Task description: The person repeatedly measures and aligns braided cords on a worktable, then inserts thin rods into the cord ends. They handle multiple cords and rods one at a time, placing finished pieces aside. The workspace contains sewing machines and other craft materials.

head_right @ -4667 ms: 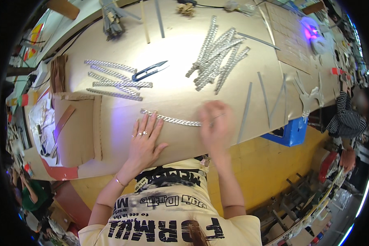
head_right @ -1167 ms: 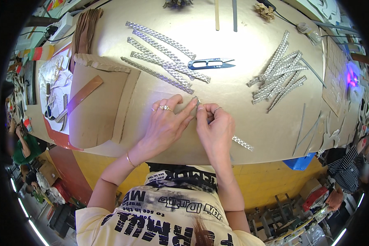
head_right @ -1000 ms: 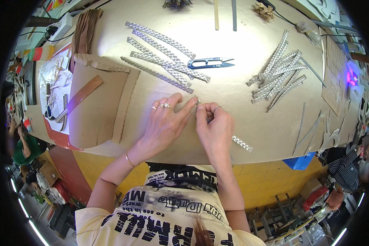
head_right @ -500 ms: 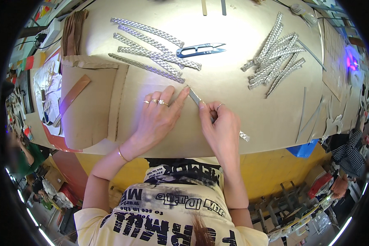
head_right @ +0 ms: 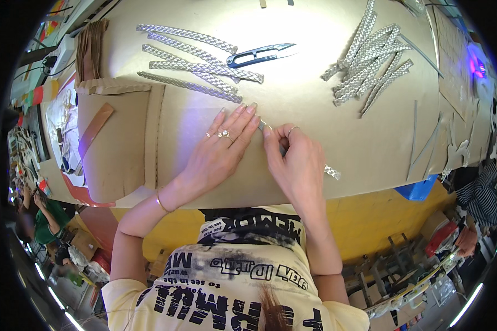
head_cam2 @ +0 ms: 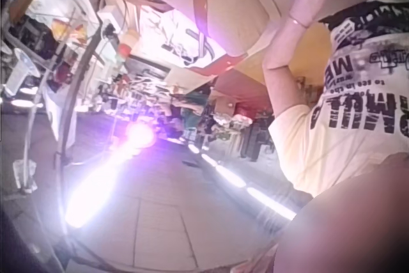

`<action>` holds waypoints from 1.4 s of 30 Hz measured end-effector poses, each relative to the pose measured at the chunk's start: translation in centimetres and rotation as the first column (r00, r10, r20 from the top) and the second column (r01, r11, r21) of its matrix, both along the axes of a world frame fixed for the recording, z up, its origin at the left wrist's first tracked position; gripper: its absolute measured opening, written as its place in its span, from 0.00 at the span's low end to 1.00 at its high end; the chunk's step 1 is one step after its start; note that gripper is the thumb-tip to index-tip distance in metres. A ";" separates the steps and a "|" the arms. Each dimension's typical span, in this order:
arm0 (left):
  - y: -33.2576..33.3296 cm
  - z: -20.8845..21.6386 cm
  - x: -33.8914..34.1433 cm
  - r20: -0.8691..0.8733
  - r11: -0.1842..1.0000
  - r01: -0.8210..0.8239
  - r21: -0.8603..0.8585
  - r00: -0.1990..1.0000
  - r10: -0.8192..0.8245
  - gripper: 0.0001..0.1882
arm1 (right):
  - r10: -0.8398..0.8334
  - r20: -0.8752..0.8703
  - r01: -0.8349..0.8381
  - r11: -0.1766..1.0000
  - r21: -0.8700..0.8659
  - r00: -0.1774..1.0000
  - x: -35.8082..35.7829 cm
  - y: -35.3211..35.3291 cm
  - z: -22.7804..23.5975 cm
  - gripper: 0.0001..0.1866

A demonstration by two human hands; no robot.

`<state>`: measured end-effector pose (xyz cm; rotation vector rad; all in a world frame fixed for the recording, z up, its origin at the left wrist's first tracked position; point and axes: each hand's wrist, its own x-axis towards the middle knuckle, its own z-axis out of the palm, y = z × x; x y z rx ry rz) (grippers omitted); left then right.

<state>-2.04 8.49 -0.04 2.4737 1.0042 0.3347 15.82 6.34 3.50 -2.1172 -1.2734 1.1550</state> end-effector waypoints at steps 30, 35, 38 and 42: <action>0.3 -0.3 -0.1 -0.126 0.987 0.125 0.100 0.986 -0.112 0.27 | 0.028 0.072 -0.025 0.999 -0.036 0.997 1.0 -0.6 0.3 0.14; 0.0 0.3 0.2 -0.157 0.994 0.103 0.040 0.983 -0.096 0.32 | 0.067 0.321 -0.056 0.997 -0.045 0.945 1.2 -1.6 0.6 0.17; -0.5 0.7 0.5 -0.148 0.998 0.053 0.020 0.988 -0.050 0.33 | -0.001 0.186 0.024 0.992 -0.120 0.983 2.7 -2.5 1.0 0.17; -0.5 0.6 0.6 -0.132 0.991 0.129 -0.040 0.982 -0.133 0.33 | 0.022 0.118 -0.016 0.998 -0.054 0.993 4.0 -3.6 1.2 0.17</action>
